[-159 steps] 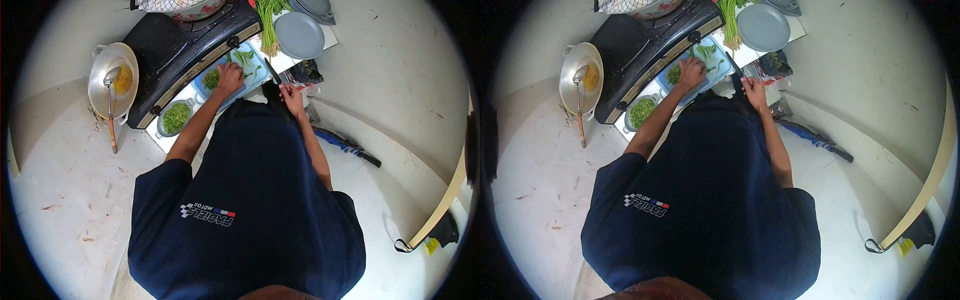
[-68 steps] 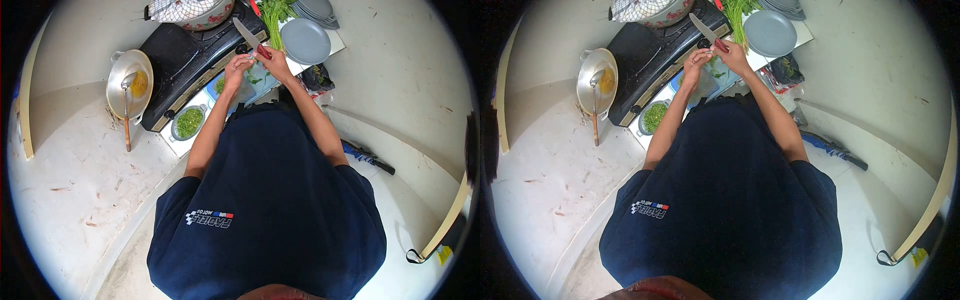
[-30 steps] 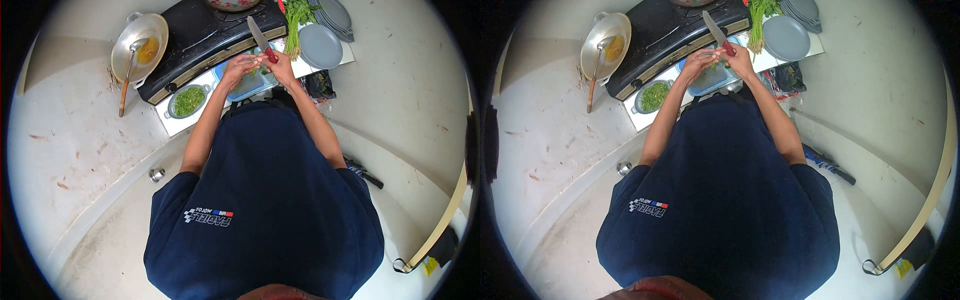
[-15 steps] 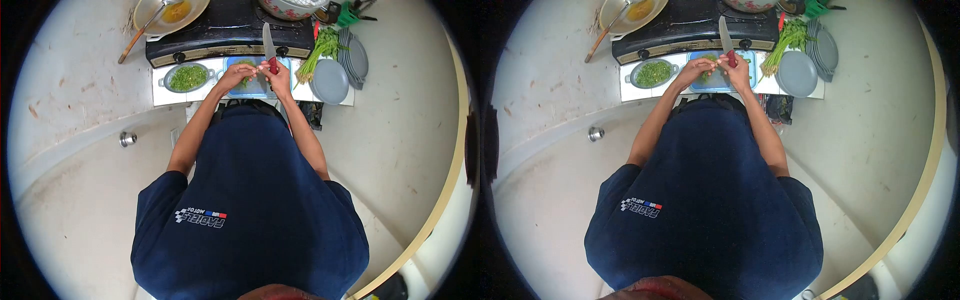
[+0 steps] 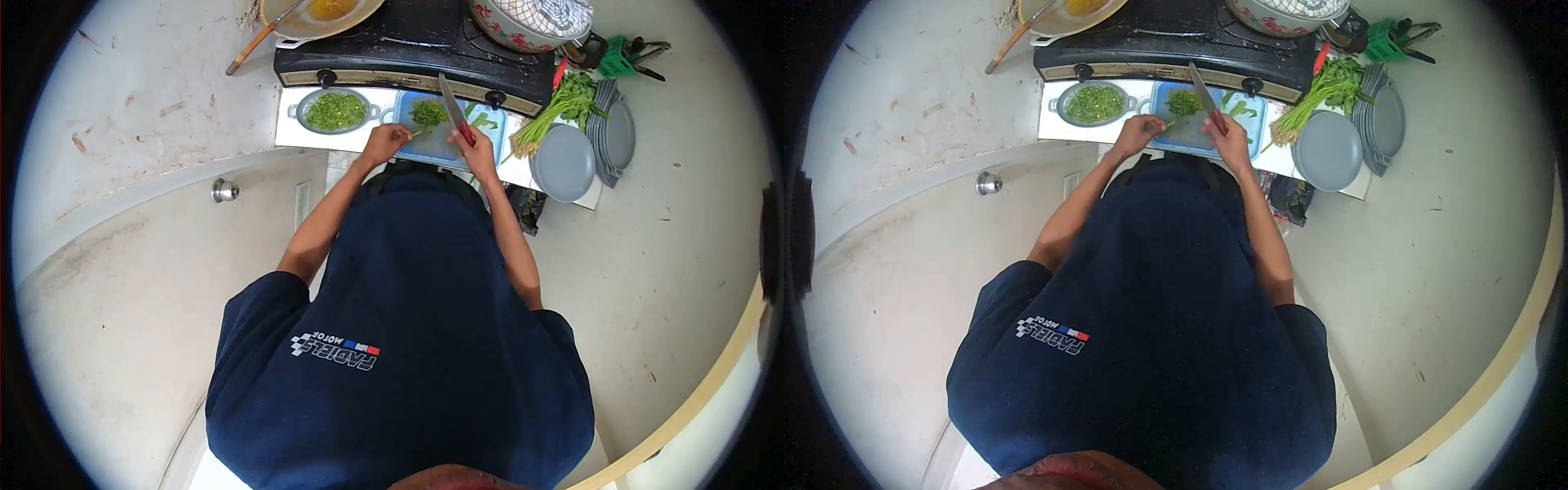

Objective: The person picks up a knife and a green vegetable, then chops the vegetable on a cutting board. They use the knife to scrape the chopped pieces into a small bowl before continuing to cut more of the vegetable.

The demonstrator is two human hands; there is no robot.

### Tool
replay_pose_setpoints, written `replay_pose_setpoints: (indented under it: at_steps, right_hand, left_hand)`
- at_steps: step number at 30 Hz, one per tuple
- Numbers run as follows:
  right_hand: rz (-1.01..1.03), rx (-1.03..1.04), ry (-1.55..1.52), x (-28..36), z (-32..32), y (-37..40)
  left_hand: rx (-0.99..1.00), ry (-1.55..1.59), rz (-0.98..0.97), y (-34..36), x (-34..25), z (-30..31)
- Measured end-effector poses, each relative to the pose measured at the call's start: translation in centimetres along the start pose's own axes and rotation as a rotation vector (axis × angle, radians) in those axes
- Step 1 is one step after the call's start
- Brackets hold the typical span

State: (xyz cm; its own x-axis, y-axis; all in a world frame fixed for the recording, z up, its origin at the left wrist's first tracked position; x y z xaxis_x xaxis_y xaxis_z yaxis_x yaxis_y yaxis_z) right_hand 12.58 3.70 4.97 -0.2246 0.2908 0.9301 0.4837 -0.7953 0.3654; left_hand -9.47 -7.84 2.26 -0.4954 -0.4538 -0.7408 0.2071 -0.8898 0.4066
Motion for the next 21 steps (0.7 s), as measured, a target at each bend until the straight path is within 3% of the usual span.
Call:
replay_pose_setpoints:
  at_steps: [2,4,8,12,15,21]
  right_hand:
    - [-0.044,0.062,0.038,-1.8,0.8,0.9]
    - [-0.091,0.116,0.081,-3.3,0.9,2.0]
    - [-0.058,0.208,0.102,-5.6,0.4,4.0]
    - [0.079,0.2,0.297,-6.6,-0.4,4.4]
    - [0.166,0.182,0.367,-7.0,-0.8,3.5]
    - [0.258,0.25,0.551,-6.0,-0.3,2.2]
  left_hand:
    - [-0.047,-0.006,-0.007,0.8,0.6,-0.4]
    - [-0.261,-0.06,-0.134,1.4,0.2,-0.2]
    - [-0.337,-0.026,-0.084,1.5,1.1,-1.2]
    - [-0.375,-0.141,-0.131,1.5,-0.1,-1.8]
    - [-0.366,-0.132,-0.035,1.3,-0.6,-1.9]
    - [-0.394,-0.29,-0.138,1.9,-1.4,-2.9]
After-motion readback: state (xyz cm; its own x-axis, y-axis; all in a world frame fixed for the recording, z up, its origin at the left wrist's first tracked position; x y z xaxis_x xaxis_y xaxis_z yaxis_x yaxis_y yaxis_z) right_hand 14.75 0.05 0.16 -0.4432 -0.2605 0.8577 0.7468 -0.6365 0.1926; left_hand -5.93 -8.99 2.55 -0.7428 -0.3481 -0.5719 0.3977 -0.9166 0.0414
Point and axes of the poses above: each hand's wrist, its own y-axis away from the middle knuckle, its own z-axis out of the back of the hand, x = y × z, the point moved 5 cm from there along -y, towards the middle knuckle, and after that the axes turned 11 degrees about -y, right-handed, at the moved point
